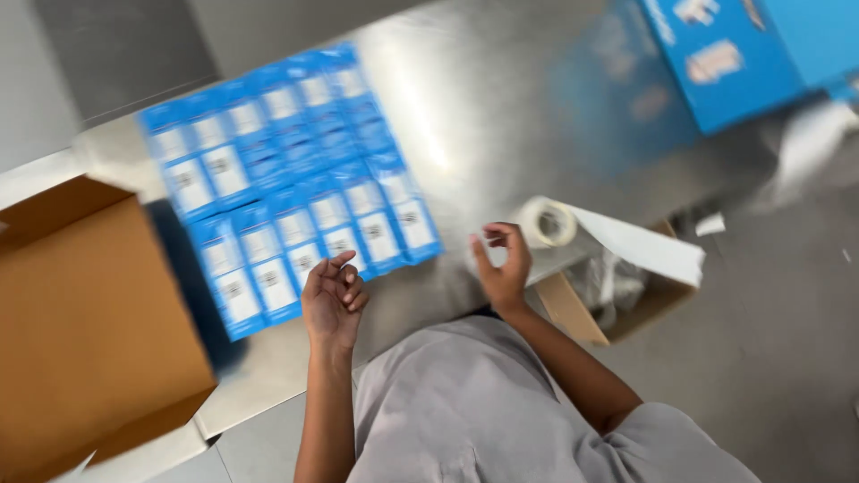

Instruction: Packing individual milk cartons into cardboard boxes and applying labels.

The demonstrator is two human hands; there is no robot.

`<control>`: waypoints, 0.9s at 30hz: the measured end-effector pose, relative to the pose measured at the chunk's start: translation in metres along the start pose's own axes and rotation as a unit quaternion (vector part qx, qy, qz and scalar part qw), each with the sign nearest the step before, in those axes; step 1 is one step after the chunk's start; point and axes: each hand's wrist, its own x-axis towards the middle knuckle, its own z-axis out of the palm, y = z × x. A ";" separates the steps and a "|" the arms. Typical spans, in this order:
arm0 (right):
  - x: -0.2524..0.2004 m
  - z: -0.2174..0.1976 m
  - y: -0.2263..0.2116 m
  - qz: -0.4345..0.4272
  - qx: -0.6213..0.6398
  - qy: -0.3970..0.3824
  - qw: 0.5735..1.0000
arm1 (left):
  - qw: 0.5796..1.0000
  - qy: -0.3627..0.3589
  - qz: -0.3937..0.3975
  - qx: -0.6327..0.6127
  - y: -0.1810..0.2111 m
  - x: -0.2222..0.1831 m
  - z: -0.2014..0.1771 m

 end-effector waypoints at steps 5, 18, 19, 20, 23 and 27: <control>-0.013 -0.107 0.084 0.189 -0.032 0.108 0.976 | 0.972 -0.050 -0.047 0.224 -0.076 0.032 0.110; 0.074 -0.145 0.222 0.280 0.153 0.036 0.947 | 0.574 -0.225 0.266 0.741 -0.248 0.161 0.217; 0.084 -0.147 0.219 0.281 0.155 0.029 0.946 | 0.574 -0.219 0.265 0.743 -0.254 0.168 0.215; 0.095 -0.148 0.215 0.271 0.097 0.019 0.957 | 0.564 -0.194 0.246 0.764 -0.259 0.176 0.213; 0.117 -0.148 0.209 0.245 0.054 -0.012 0.968 | 0.595 -0.141 0.175 0.772 -0.267 0.191 0.207; 0.131 -0.146 0.203 0.205 0.085 -0.081 0.972 | 0.652 -0.086 0.171 0.734 -0.268 0.203 0.197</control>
